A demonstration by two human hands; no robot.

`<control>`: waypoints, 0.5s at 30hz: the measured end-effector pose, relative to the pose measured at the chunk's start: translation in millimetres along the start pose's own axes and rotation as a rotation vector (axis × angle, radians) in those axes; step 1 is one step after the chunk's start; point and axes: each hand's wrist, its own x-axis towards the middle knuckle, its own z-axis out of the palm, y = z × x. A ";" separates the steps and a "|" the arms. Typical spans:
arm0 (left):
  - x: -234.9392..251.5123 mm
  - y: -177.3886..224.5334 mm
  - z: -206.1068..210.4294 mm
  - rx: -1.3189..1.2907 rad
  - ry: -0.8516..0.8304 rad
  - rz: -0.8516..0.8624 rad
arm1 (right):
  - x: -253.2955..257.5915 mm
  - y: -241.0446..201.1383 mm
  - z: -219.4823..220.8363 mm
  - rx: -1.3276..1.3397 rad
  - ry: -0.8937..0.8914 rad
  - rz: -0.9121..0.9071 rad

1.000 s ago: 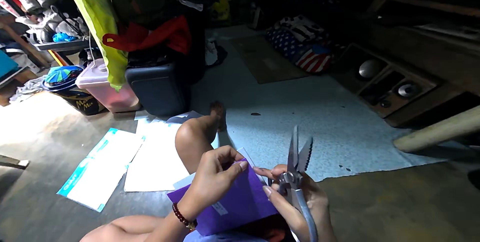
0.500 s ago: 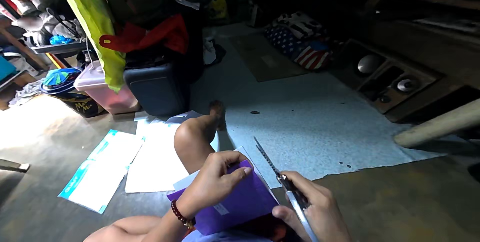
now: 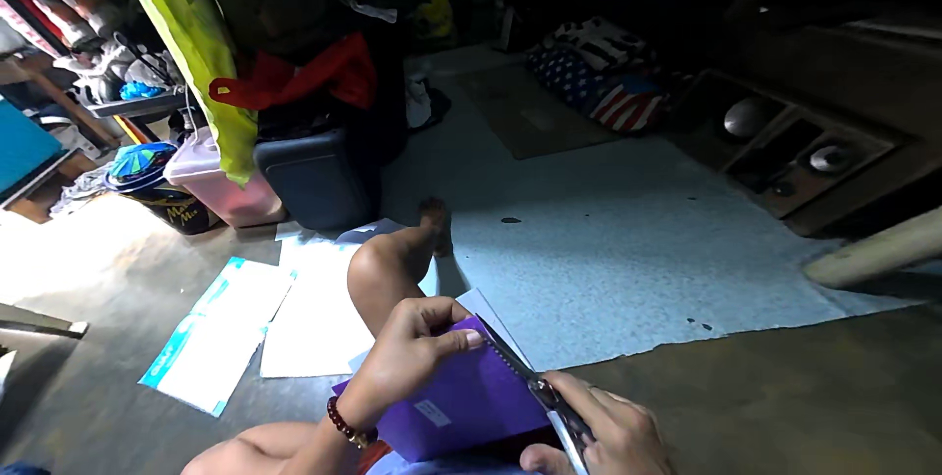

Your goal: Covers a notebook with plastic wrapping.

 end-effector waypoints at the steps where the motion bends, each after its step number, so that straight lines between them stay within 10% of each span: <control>1: -0.5 0.1 -0.3 -0.005 0.000 0.000 | -0.1 -0.9 -0.1 0.000 0.000 0.000; 15: -0.3 -1.7 1.1 -0.014 0.028 -0.018 | 0.0 -13.3 -7.0 -0.046 -0.030 0.037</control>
